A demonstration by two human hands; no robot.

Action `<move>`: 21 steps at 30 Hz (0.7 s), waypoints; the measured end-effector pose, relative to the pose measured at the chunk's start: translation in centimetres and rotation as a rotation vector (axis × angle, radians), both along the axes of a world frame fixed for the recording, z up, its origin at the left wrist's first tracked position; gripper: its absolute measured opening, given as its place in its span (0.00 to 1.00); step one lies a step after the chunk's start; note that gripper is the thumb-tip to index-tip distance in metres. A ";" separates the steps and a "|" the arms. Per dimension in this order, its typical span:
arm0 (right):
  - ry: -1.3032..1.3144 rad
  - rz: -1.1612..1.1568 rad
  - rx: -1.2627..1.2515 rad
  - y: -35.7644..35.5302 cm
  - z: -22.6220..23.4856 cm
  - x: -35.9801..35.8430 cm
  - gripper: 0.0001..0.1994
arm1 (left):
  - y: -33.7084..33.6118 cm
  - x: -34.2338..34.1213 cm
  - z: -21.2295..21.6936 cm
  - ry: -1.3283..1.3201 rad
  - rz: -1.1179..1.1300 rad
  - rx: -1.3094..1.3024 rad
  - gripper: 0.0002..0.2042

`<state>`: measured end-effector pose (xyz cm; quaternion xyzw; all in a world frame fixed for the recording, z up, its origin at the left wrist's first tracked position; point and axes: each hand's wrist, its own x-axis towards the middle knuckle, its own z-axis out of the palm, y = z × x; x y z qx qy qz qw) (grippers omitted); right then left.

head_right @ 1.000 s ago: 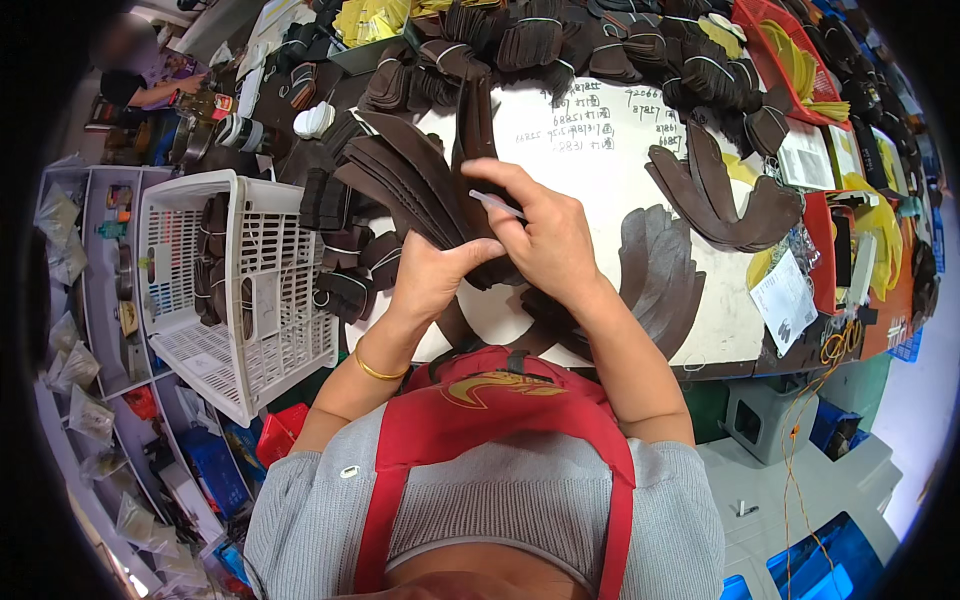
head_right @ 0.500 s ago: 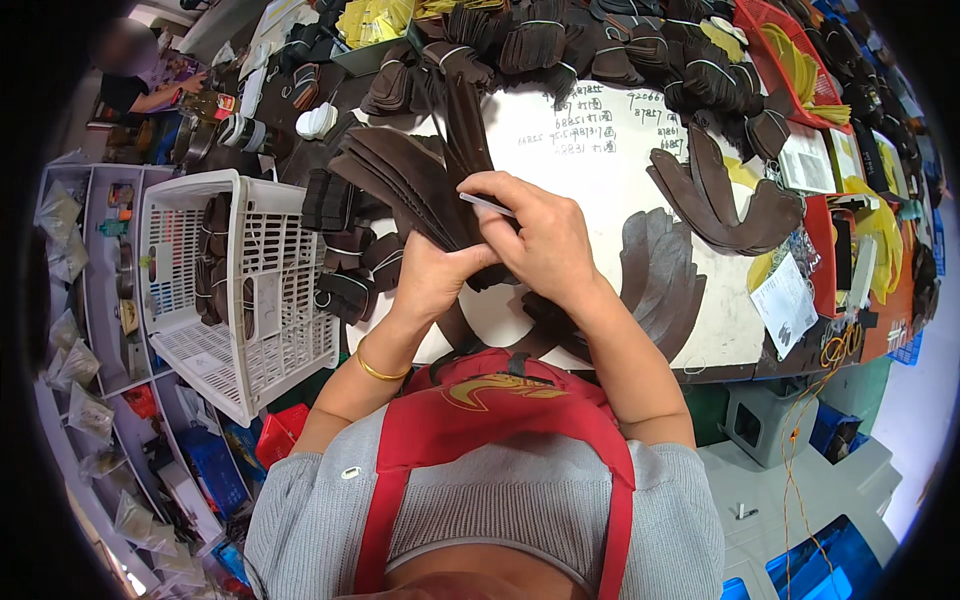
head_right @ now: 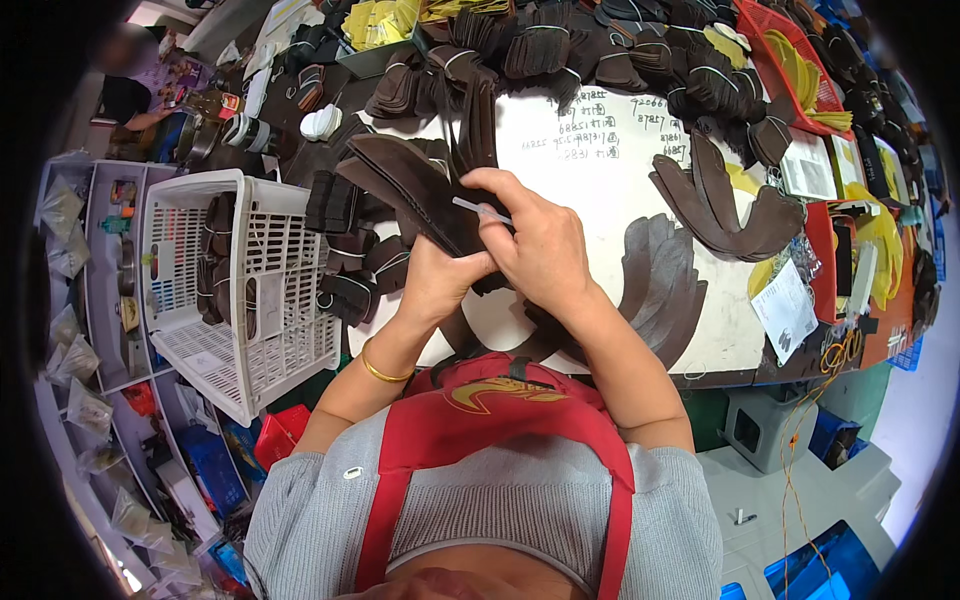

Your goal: Sorting and bundling brown leather shoe upper parts with rubber bands.

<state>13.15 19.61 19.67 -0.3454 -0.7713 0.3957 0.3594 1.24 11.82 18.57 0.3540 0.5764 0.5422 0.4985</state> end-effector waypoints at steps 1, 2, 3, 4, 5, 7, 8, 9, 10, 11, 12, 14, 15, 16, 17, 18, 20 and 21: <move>0.076 0.012 0.098 0.1 -0.1 -0.1 0.16 | 0.0 0.0 -0.1 0.000 -0.001 0.001 0.17; 0.076 0.011 0.098 0.2 -0.1 -0.1 0.16 | 0.1 0.0 -0.1 0.043 0.014 0.017 0.17; 0.060 0.055 0.121 0.3 0.0 0.0 0.16 | 0.1 0.0 -0.1 0.086 0.028 0.033 0.17; 0.045 0.102 0.142 0.4 0.0 0.1 0.15 | 0.1 0.0 -0.1 0.087 0.029 0.032 0.17; 0.046 0.102 0.141 0.4 0.1 0.1 0.15 | 0.1 -0.1 -0.1 0.085 0.011 0.006 0.18; 0.005 0.148 0.117 0.5 0.3 0.3 0.12 | 0.1 -0.2 -0.1 0.082 -0.007 -0.021 0.19; 0.004 0.148 0.116 0.4 0.4 0.2 0.12 | 0.1 -0.1 -0.2 0.070 0.013 -0.010 0.19; 0.015 0.120 0.101 0.2 0.4 0.0 0.11 | 0.2 -0.1 -0.3 0.058 0.032 0.000 0.19; 0.025 0.092 0.088 0.2 0.4 -0.1 0.11 | 0.3 -0.1 -0.3 0.057 0.032 -0.001 0.19; 0.024 0.092 0.086 0.4 0.2 -0.2 0.11 | 0.4 -0.1 -0.3 0.071 0.028 -0.001 0.18; 0.027 0.086 0.079 0.5 0.0 -0.2 0.12 | 0.5 -0.1 -0.3 0.084 0.025 -0.001 0.18; 0.033 0.083 0.081 0.4 0.0 -0.2 0.12 | 0.4 -0.1 0.0 0.082 0.019 0.007 0.18; 0.038 0.073 0.073 0.4 -0.1 -0.2 0.13 | 0.3 -0.2 0.1 0.080 0.012 0.011 0.18; 0.039 0.059 0.063 0.5 -0.1 -0.2 0.13 | 0.4 -0.2 -0.2 0.078 0.010 0.011 0.18; 0.038 0.059 0.064 0.6 -0.2 -0.2 0.13 | 0.5 -0.3 -0.5 0.086 -0.007 0.011 0.17; 0.025 0.061 0.058 0.6 -0.2 -0.1 0.13 | 0.5 -0.3 -0.7 0.093 -0.023 0.012 0.17; 0.012 0.063 0.047 0.4 -0.2 -0.2 0.13 | 0.5 -0.1 -0.4 0.107 0.007 0.019 0.17; -0.006 0.076 0.059 0.3 0.1 -0.2 0.13 | 0.4 0.0 -0.4 0.121 0.038 0.029 0.16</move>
